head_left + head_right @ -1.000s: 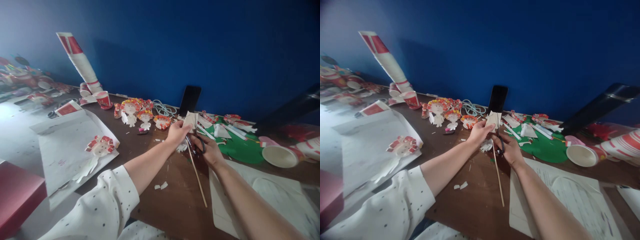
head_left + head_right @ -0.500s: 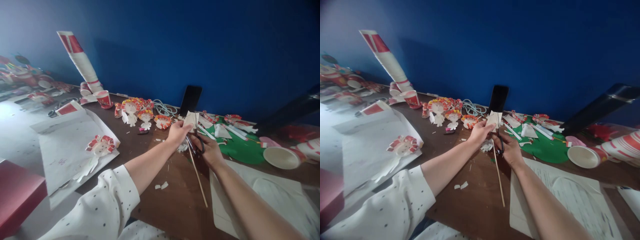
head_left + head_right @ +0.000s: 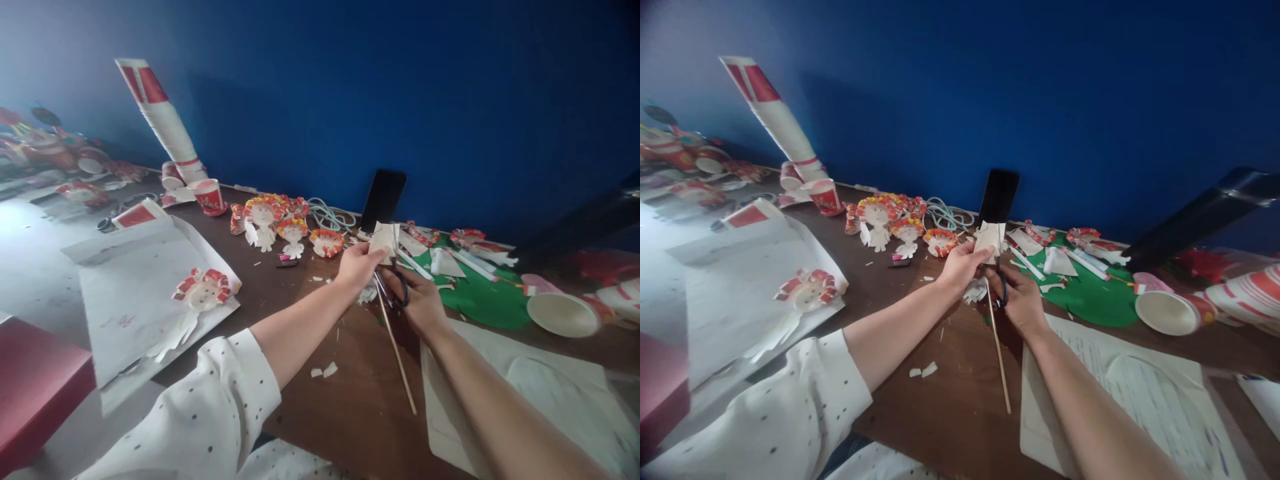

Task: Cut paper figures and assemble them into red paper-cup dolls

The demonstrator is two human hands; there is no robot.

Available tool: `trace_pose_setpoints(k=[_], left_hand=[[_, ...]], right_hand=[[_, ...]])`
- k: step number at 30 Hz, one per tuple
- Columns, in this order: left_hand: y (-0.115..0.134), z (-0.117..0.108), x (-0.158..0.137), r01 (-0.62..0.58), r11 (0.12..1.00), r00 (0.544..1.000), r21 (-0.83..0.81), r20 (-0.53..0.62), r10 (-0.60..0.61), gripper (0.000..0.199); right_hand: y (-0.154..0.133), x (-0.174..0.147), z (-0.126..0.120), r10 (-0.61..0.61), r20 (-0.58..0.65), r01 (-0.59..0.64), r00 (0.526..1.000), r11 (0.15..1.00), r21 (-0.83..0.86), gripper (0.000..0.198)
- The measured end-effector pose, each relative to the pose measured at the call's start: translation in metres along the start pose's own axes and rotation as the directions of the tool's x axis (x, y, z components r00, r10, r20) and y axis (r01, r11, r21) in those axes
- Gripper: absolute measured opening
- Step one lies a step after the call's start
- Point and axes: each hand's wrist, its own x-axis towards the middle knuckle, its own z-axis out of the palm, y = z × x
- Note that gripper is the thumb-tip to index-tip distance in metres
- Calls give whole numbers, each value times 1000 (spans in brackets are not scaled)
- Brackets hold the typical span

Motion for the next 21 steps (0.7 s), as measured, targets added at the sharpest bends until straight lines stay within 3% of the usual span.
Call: trace_pose_setpoints(k=[21], left_hand=[[-1, 0, 0, 3, 1000, 1000, 31, 5, -3, 19]], right_hand=[[-1, 1, -2, -11, -11, 11, 1000, 997, -75, 30]])
